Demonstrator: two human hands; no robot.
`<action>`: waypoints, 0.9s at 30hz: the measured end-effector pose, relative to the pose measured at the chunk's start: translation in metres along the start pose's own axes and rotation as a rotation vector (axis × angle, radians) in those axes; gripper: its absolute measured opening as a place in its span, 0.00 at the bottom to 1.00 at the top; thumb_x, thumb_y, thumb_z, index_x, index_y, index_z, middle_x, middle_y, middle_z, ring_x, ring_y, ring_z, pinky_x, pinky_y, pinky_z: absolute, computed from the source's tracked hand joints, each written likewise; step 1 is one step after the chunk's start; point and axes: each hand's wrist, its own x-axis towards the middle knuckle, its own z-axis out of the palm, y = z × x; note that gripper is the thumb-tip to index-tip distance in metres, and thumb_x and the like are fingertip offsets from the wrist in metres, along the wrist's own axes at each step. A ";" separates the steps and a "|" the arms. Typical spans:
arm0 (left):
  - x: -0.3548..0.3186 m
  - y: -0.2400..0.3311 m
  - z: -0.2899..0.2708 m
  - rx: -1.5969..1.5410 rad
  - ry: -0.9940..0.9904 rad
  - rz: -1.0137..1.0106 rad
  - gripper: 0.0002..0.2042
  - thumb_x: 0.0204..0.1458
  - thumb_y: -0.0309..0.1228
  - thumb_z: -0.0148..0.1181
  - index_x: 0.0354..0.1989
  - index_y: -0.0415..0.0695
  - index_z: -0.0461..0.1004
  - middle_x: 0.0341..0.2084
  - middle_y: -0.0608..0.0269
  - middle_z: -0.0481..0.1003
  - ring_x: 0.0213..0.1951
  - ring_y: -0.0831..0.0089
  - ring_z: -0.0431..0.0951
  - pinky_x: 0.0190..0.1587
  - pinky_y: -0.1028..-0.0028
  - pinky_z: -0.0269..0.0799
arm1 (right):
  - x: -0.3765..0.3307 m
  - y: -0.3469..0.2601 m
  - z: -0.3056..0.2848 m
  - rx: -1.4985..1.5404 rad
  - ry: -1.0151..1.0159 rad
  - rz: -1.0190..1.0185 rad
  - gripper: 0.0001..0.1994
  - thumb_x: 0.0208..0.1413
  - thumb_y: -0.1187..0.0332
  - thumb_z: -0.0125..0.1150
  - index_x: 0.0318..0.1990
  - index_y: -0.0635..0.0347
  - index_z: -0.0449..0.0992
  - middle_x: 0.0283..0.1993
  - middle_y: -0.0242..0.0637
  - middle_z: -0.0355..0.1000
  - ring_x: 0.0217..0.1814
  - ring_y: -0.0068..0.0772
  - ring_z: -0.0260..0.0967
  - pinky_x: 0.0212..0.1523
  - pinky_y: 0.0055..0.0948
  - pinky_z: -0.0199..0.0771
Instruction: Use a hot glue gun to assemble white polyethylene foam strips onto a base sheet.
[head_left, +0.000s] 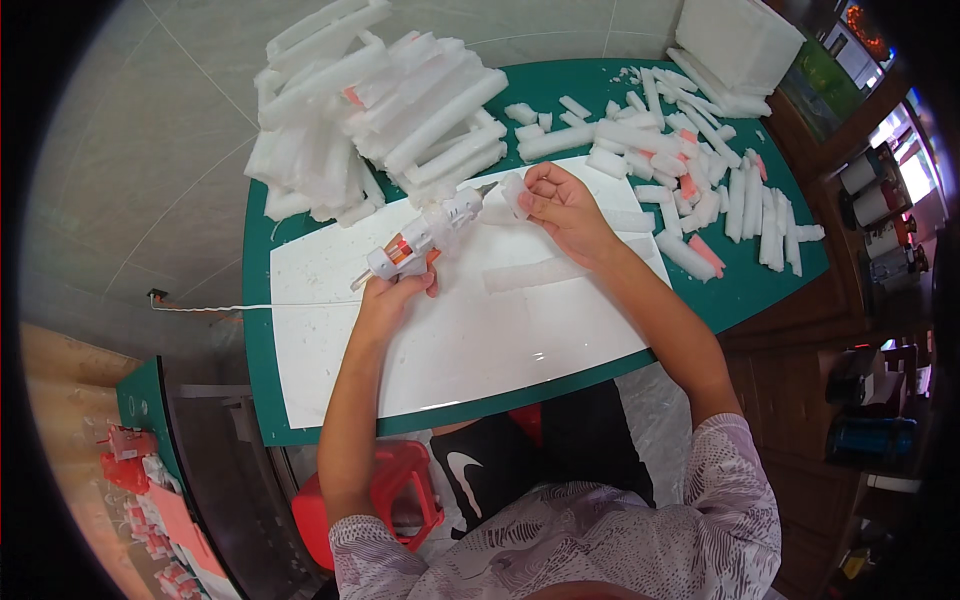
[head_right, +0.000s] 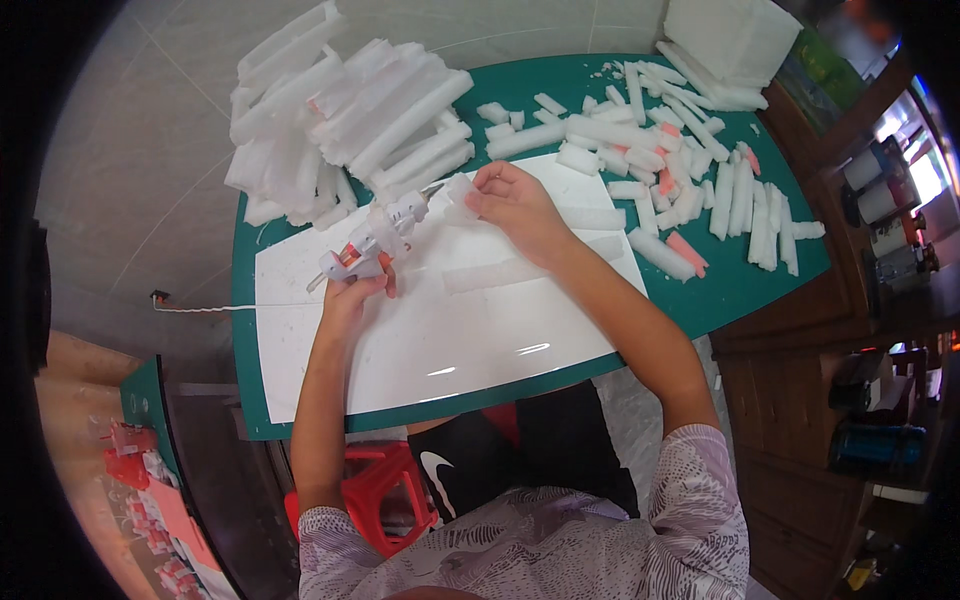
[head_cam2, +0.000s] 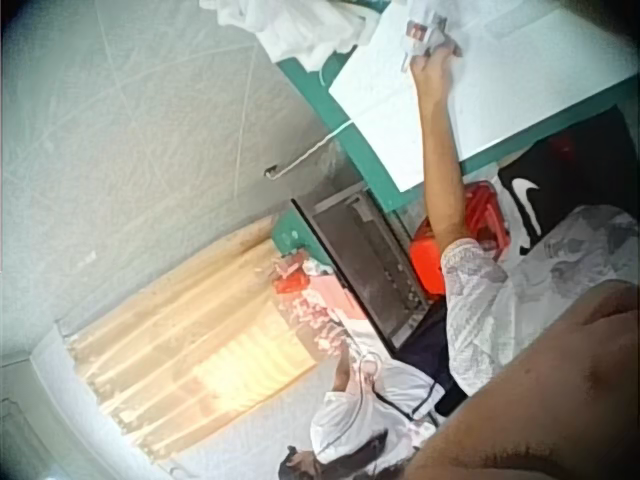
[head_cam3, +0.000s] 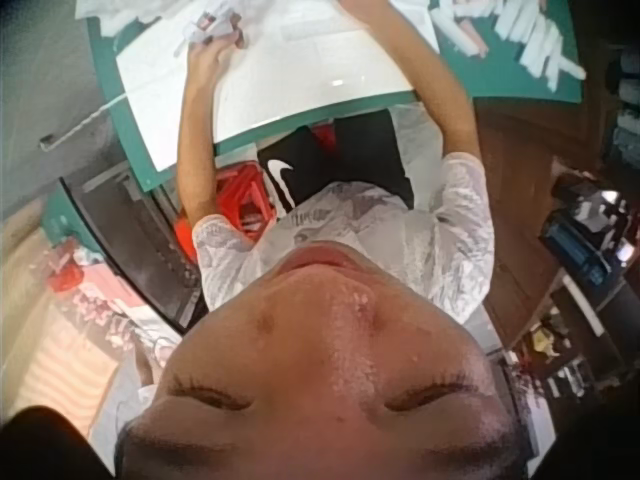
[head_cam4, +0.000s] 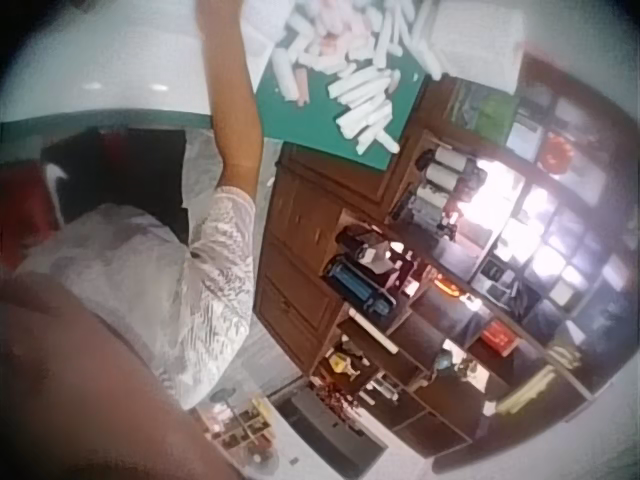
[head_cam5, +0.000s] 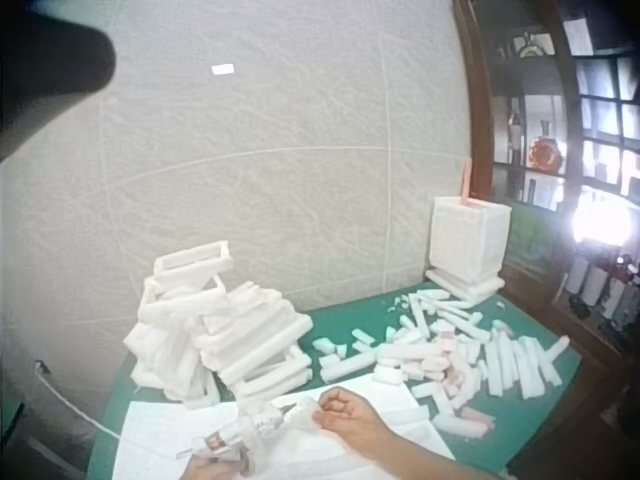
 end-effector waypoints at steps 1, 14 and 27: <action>0.000 -0.001 -0.002 0.005 0.007 -0.005 0.18 0.48 0.22 0.55 0.50 0.38 0.69 0.28 0.61 0.72 0.32 0.71 0.72 0.41 0.72 0.66 | 0.000 0.000 -0.001 -0.006 -0.005 0.004 0.09 0.57 0.77 0.61 0.42 0.59 0.68 0.41 0.32 0.73 0.44 0.21 0.70 0.47 0.22 0.70; -0.001 -0.001 -0.001 0.051 0.017 -0.047 0.24 0.48 0.22 0.55 0.58 0.38 0.66 0.28 0.61 0.71 0.31 0.71 0.71 0.41 0.72 0.67 | 0.001 0.002 -0.002 -0.024 -0.049 0.015 0.10 0.56 0.76 0.63 0.41 0.58 0.68 0.41 0.32 0.73 0.44 0.21 0.70 0.46 0.21 0.69; -0.001 0.000 0.000 0.058 -0.002 -0.021 0.23 0.48 0.22 0.55 0.55 0.38 0.67 0.28 0.62 0.71 0.31 0.71 0.71 0.41 0.72 0.67 | 0.001 0.003 0.000 -0.007 -0.031 0.010 0.09 0.56 0.77 0.62 0.41 0.59 0.68 0.41 0.32 0.73 0.44 0.21 0.70 0.46 0.21 0.70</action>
